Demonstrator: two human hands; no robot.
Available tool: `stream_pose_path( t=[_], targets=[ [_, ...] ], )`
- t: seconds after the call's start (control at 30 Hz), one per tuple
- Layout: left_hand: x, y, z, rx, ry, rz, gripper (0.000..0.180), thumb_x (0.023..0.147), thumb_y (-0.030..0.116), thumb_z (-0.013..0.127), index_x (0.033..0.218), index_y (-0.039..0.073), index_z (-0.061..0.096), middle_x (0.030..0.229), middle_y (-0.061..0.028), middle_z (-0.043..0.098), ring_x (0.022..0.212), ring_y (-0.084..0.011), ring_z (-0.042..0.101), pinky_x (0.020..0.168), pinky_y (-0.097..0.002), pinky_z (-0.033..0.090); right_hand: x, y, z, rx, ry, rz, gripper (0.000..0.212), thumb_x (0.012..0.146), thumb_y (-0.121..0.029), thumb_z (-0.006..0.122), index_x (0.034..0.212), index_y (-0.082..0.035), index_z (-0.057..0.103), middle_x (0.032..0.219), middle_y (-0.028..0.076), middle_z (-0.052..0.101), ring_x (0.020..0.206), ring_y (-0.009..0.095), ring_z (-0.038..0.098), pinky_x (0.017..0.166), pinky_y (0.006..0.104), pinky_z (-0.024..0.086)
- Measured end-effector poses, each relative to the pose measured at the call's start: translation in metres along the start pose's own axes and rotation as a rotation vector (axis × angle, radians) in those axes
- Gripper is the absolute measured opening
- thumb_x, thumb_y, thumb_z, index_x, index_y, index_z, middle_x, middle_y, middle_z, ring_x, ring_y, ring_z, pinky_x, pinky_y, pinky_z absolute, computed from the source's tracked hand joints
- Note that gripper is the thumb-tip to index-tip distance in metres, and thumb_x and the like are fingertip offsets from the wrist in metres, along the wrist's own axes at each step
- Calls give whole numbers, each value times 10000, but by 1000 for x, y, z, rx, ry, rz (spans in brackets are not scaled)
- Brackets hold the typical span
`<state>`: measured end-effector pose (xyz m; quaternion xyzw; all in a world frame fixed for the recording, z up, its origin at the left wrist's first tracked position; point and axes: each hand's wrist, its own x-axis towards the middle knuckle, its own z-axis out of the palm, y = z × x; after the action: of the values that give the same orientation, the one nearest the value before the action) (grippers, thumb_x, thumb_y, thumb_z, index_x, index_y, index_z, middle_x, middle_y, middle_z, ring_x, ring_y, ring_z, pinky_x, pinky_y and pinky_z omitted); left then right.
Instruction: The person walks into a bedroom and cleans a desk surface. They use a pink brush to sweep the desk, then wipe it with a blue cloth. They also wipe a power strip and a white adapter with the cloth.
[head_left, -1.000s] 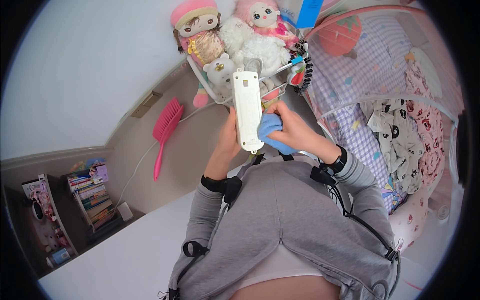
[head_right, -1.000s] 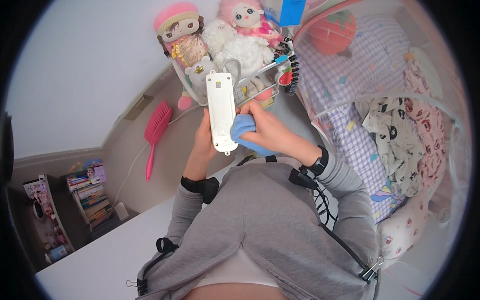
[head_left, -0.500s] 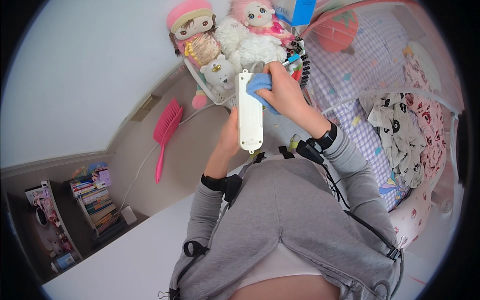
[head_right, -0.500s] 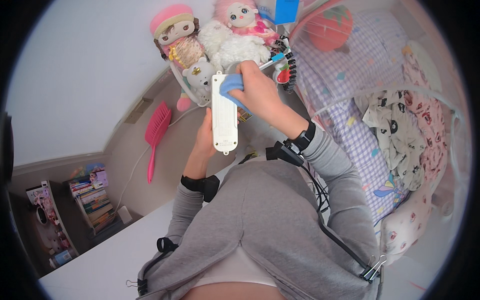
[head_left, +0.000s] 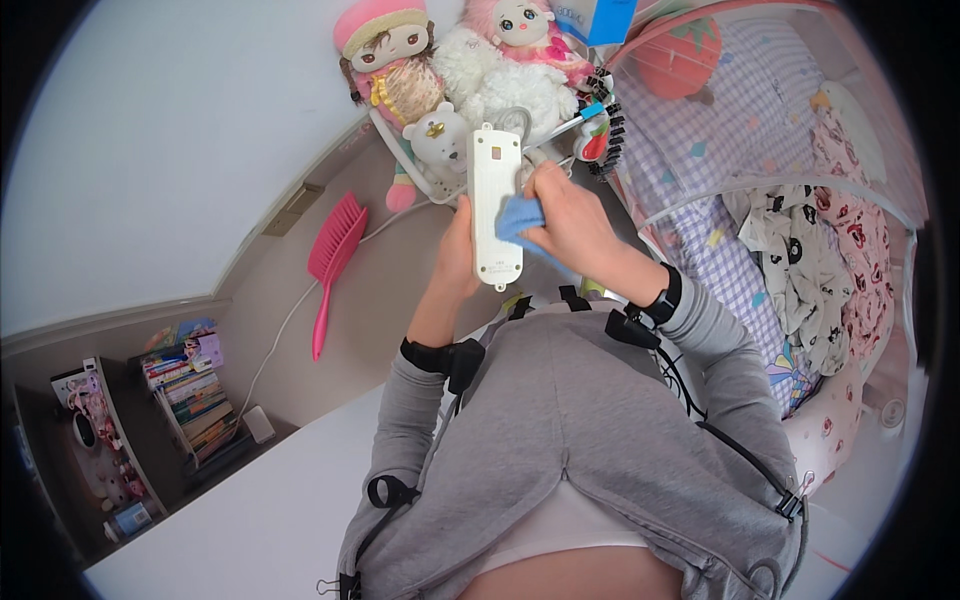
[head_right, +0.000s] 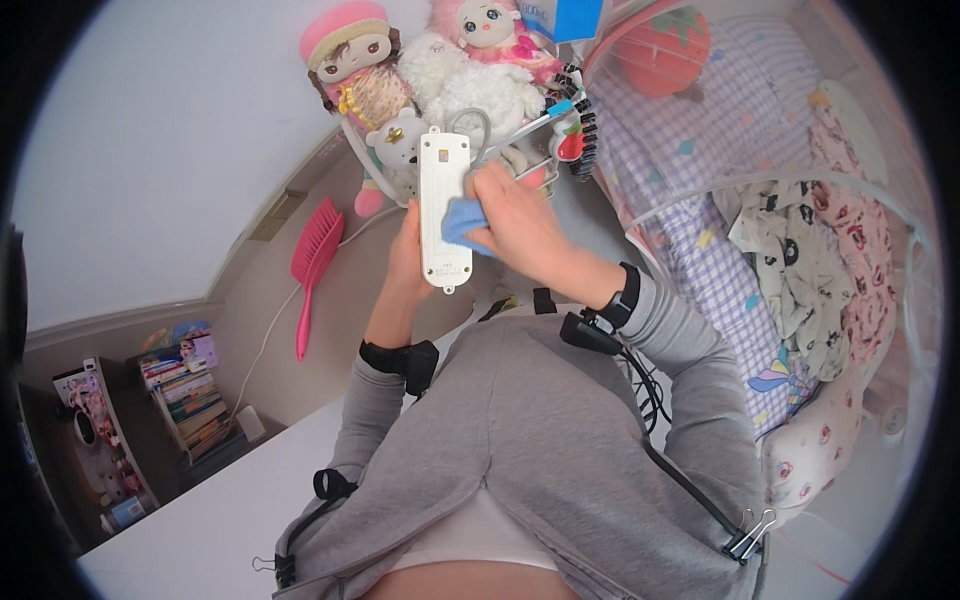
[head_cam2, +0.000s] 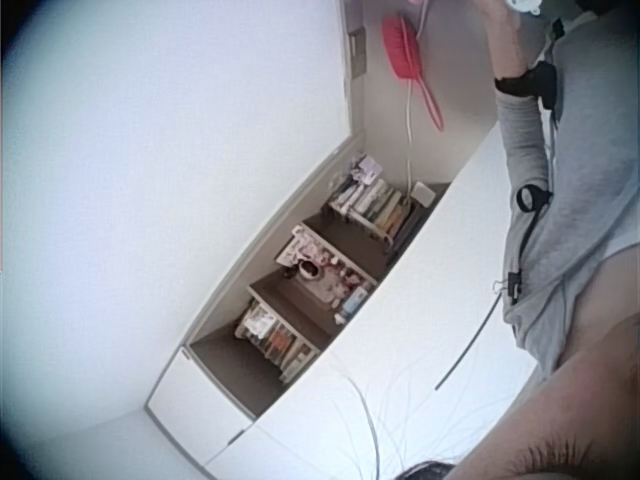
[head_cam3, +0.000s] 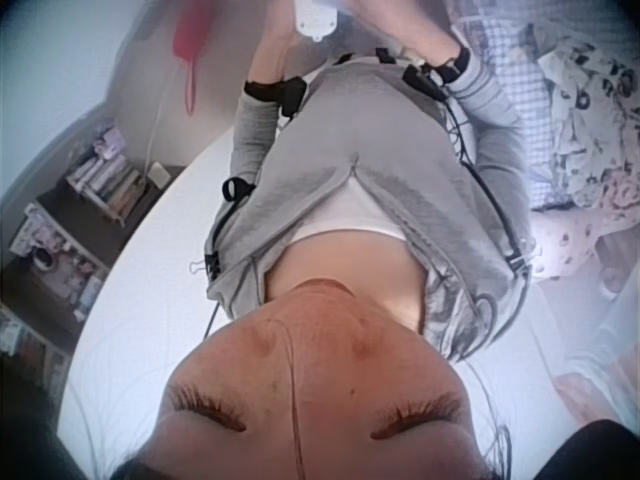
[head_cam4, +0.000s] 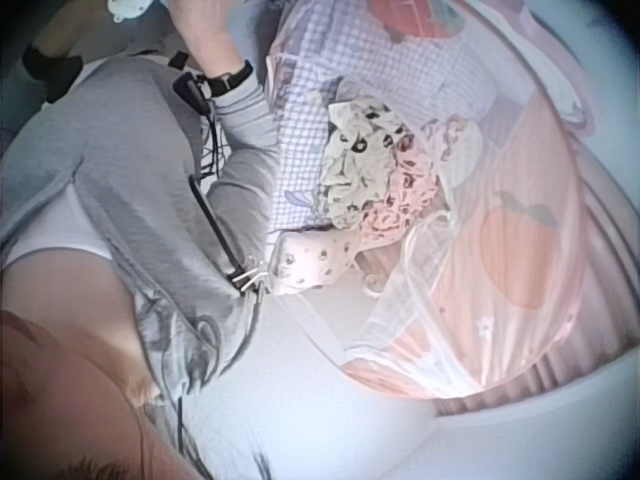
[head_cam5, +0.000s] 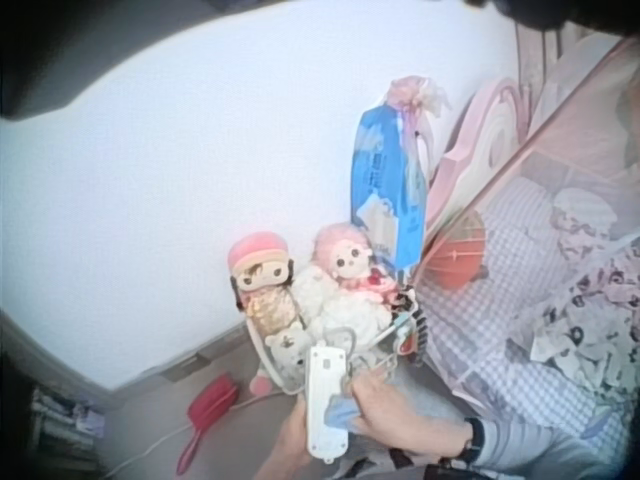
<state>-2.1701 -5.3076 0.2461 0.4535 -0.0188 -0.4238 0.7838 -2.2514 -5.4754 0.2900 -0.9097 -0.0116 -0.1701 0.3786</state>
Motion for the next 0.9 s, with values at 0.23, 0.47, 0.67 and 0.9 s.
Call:
stream_pose_path(
  t=[0.23, 0.47, 0.67, 0.9],
  targets=[
    [1, -4, 11, -1, 50, 49, 581, 1078, 448, 198, 1439, 45, 408, 1362, -131, 549, 1212, -250, 579, 1026, -411, 483, -14, -17, 4, 24, -97, -138, 434, 726, -141, 773, 989, -60, 438, 976, 146, 513, 842, 385, 597, 669, 460, 484],
    [-3, -1, 12, -10, -6, 61, 591, 1078, 449, 181, 1439, 39, 406, 1366, -136, 545, 1239, -263, 561, 1040, -423, 471, -14, -11, -2, 43, -111, -47, 444, 716, -119, 781, 1000, -75, 441, 1004, 134, 517, 862, 380, 602, 677, 456, 485],
    [-4, -6, 15, 3, -13, 70, 589, 1078, 447, 197, 1431, 30, 417, 1375, -147, 540, 1232, -263, 566, 1041, -418, 466, -29, -19, -6, 34, -156, -59, 438, 730, -128, 778, 1001, -76, 438, 984, 135, 515, 861, 378, 602, 674, 454, 484],
    [-7, -4, 16, 15, 62, 75, 591, 1077, 451, 210, 1418, 19, 427, 1361, -143, 547, 1226, -258, 566, 1046, -413, 457, -26, -16, -5, -4, -132, -58, 422, 743, -158, 769, 1002, -81, 444, 990, 126, 519, 855, 362, 609, 687, 449, 487]
  ],
)
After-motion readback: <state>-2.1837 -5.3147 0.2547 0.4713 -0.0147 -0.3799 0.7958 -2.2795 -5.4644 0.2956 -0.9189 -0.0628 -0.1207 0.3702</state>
